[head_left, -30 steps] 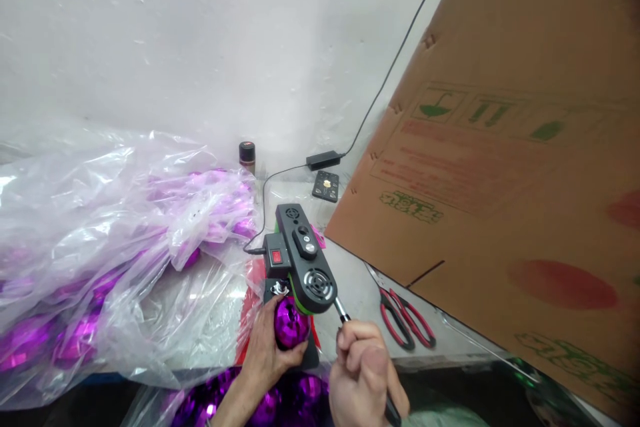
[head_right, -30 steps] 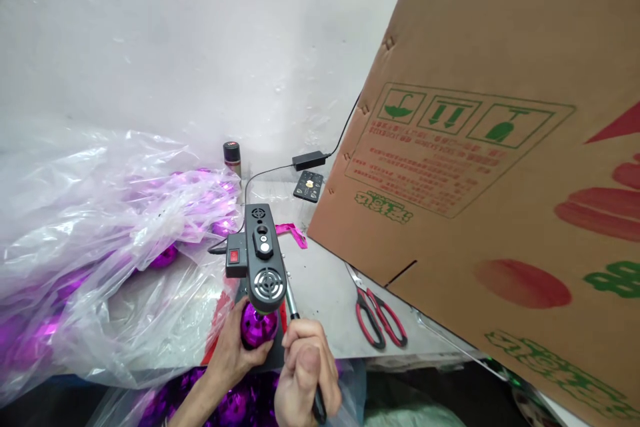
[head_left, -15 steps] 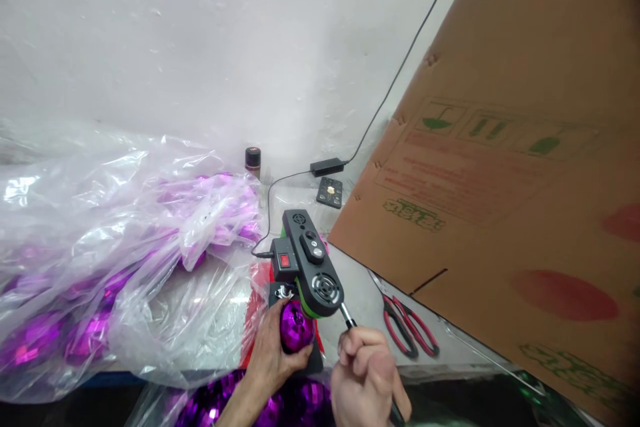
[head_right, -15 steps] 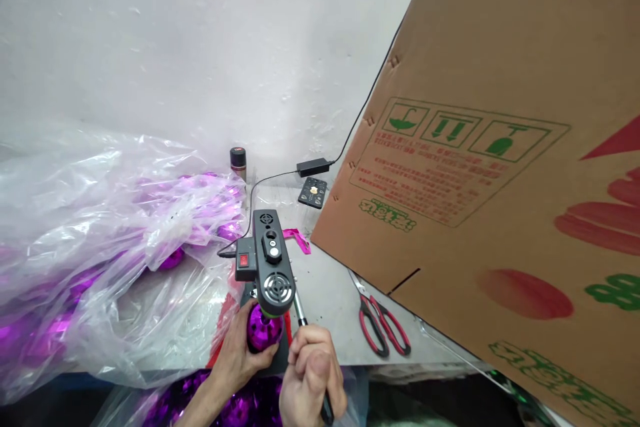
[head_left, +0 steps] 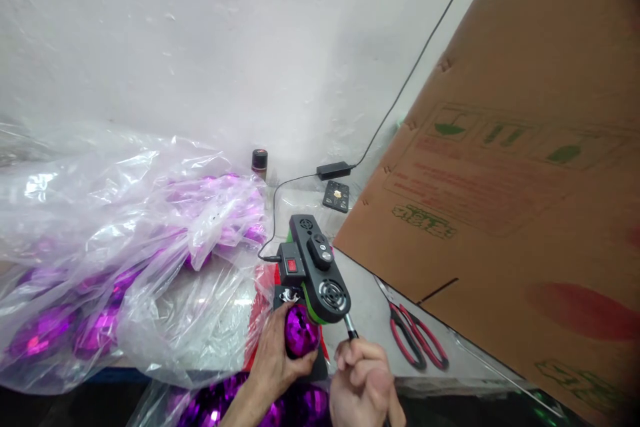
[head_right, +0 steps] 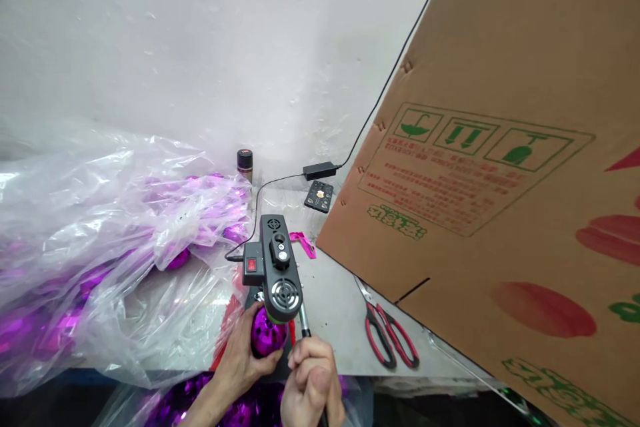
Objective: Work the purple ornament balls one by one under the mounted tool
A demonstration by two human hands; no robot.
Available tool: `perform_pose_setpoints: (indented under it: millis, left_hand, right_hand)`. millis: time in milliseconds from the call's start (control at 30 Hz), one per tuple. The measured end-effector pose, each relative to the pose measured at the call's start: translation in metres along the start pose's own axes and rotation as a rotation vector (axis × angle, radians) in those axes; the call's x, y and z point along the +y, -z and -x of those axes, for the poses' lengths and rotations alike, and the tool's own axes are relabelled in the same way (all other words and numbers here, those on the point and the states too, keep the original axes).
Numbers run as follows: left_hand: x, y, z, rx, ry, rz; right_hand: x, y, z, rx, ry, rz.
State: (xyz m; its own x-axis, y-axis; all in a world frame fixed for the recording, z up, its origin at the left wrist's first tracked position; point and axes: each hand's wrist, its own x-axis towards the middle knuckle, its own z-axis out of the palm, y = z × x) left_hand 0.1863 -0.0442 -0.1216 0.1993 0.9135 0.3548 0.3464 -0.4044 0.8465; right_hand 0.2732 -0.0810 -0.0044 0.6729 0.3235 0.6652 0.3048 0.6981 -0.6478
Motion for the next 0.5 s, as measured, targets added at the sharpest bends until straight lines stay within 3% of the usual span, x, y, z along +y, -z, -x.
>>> perform_pose_setpoints:
  millis: [167,333,433,500]
  left_hand:
    - [-0.001,0.002,-0.001,-0.007,0.016,0.005]
    - [0.003,0.009,-0.004,-0.064,0.099,0.048]
    - [-0.003,0.017,0.015,-0.035,0.128,0.025]
    - [-0.011,0.023,0.043,0.007,0.063,-0.034]
  right_hand:
    - [0.008,0.007,0.004,-0.031,0.068,0.031]
    - [-0.017,0.003,-0.025,-0.065,-0.008,0.072]
    - [-0.033,-0.004,-0.047,-0.087,-0.043,0.079]
    - [-0.036,-0.008,-0.052,-0.076,-0.022,0.078]
